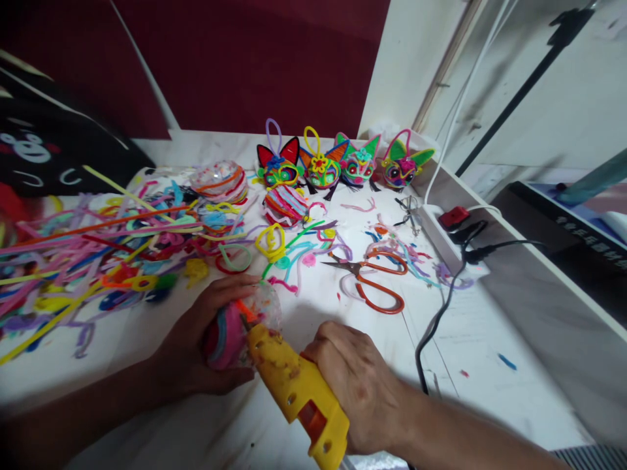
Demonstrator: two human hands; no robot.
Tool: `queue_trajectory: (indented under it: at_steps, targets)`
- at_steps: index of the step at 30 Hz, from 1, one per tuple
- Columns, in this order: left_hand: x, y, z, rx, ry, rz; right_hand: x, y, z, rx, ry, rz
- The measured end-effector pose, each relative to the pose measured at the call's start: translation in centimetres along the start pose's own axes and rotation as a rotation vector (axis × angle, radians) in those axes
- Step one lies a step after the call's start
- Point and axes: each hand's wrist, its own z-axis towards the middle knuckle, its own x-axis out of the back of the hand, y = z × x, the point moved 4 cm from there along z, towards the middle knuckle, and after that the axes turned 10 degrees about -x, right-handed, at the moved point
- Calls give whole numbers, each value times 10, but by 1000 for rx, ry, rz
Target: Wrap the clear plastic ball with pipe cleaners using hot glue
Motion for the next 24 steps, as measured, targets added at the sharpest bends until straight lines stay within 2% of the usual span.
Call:
queue_trajectory:
  at_steps: [14,24]
  targets:
    - [0,-2,0,27,-15,15,0,2,0,-18,-25,18]
    - [5,-1,2,-5,-14,79,3,-3,1,10,8,19]
